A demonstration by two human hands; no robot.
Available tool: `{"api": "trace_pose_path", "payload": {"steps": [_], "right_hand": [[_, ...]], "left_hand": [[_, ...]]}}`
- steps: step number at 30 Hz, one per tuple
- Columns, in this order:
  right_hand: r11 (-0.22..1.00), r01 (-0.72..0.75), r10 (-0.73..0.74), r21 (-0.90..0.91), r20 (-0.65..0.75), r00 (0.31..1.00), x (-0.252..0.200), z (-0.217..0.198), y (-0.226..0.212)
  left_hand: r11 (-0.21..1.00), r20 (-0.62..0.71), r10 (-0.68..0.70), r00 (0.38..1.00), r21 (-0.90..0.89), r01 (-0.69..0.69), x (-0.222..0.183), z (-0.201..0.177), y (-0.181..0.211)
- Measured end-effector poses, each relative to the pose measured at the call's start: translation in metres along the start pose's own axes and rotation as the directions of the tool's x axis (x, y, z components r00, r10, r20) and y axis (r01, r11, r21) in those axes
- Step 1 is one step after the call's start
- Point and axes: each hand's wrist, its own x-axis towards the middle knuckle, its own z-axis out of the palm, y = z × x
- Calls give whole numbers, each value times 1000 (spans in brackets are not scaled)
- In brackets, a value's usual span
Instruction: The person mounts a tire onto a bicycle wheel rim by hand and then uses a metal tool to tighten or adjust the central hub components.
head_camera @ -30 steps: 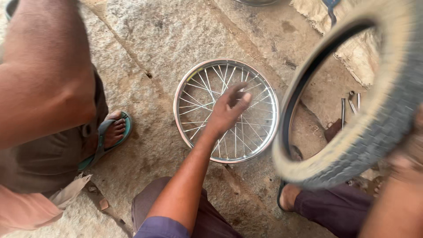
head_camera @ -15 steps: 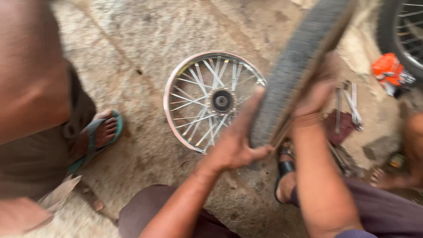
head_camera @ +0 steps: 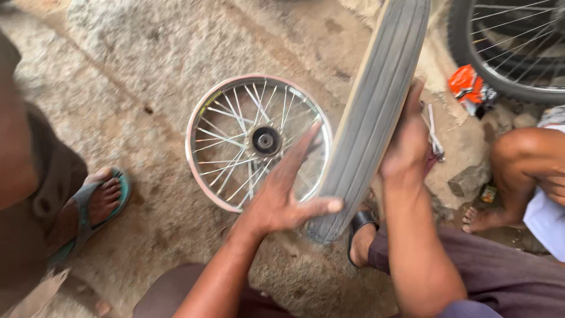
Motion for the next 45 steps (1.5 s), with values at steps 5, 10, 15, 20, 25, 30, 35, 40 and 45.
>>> {"api": "trace_pose_path", "payload": {"steps": [5,10,15,20,25,30,35,40,45], "right_hand": [[983,165,-166,79,12,986,79,20,1],[991,-90,82,-102,-79,993,-28,32,101],[859,-210,438,-467,457,774,-77,-26,119],[974,-226,225,-1,-37,974,-67,-12,84],[996,65,-65,-55,12,998,50,20,-11],[993,2,-13,114,94,995,86,31,42],[924,-193,305,-330,329,894,-46,-16,117],[918,-375,391,-129,449,803,-77,-50,106],[956,-80,73,-281,-37,997,-49,19,44]], "left_hand": [[992,-31,-128,991,-20,128,-2,4,4],[998,-26,-56,998,-32,55,15,-19,-15],[996,-21,-41,999,-77,39,24,-14,-21],[994,15,-85,996,-73,86,22,3,-17],[999,67,-20,998,-31,23,3,-2,-8],[993,-8,-112,994,-22,112,7,-7,-15],[999,-98,4,995,-53,-9,11,-17,-27],[987,-37,-103,994,-127,98,12,-14,-15],[989,41,-69,997,-126,73,8,-5,-2]]}}
